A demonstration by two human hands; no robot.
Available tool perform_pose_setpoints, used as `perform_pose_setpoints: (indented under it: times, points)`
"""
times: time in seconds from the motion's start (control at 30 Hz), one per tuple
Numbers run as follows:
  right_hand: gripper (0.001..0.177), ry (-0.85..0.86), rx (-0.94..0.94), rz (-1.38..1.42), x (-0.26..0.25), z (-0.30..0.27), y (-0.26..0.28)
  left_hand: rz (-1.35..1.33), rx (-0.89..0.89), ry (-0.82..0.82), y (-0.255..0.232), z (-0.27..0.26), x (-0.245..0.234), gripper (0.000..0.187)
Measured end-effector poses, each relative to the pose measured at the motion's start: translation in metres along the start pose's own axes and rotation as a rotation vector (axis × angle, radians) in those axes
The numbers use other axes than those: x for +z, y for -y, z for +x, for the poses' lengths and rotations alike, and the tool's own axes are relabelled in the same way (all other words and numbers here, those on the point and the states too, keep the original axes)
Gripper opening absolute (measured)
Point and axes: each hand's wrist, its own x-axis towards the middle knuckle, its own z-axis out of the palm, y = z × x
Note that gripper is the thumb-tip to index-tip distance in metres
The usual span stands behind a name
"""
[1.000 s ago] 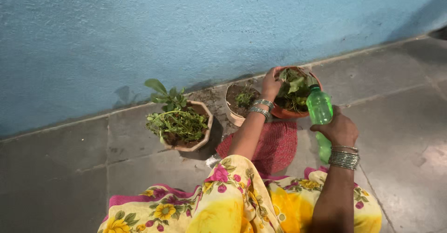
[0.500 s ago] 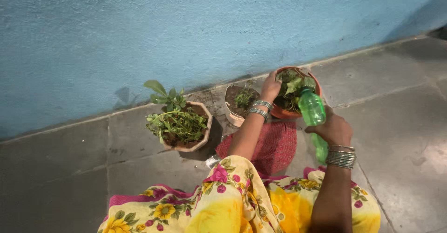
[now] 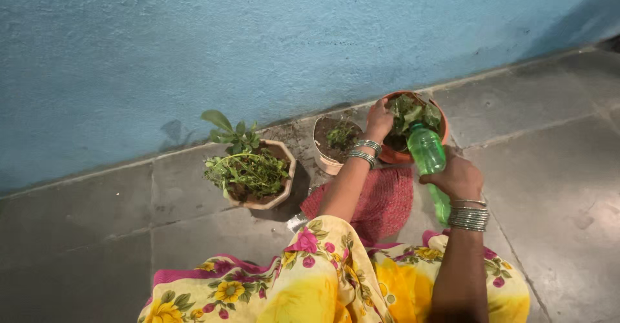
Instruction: The person sits on the floor and waters three potted plants using a green plastic bottle. They pour water into each pot in sequence, repeating the cycle multiple times.
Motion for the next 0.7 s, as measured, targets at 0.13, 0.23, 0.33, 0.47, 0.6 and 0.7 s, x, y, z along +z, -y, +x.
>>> perform_pose_setpoints:
  times: [0.13,0.23,0.33,0.47,0.6,0.7]
  points:
    - [0.109,0.055,0.089,-0.007,-0.004,0.001,-0.008,-0.302,-0.135,0.074,0.005,0.004,0.005,0.06]
    - [0.108,0.008,0.08,-0.008,-0.007,-0.002,-0.015,-0.187,-0.003,0.017,0.009,0.006,0.006,0.061]
    - [0.104,-0.001,0.091,0.009,-0.01,-0.002,-0.024,-0.052,0.104,-0.034,0.009,0.008,0.003,0.066]
    - [0.11,-0.004,0.13,-0.02,-0.01,0.001,-0.034,-0.018,0.068,-0.013,0.011,0.003,-0.002,0.069]
    - [0.11,0.034,0.159,-0.025,-0.009,0.004,-0.041,0.51,0.234,0.073,0.005,-0.005,-0.013,0.064]
    - [0.109,0.037,0.123,-0.007,-0.006,0.004,-0.044,0.11,0.106,0.012,0.003,-0.021,-0.029,0.087]
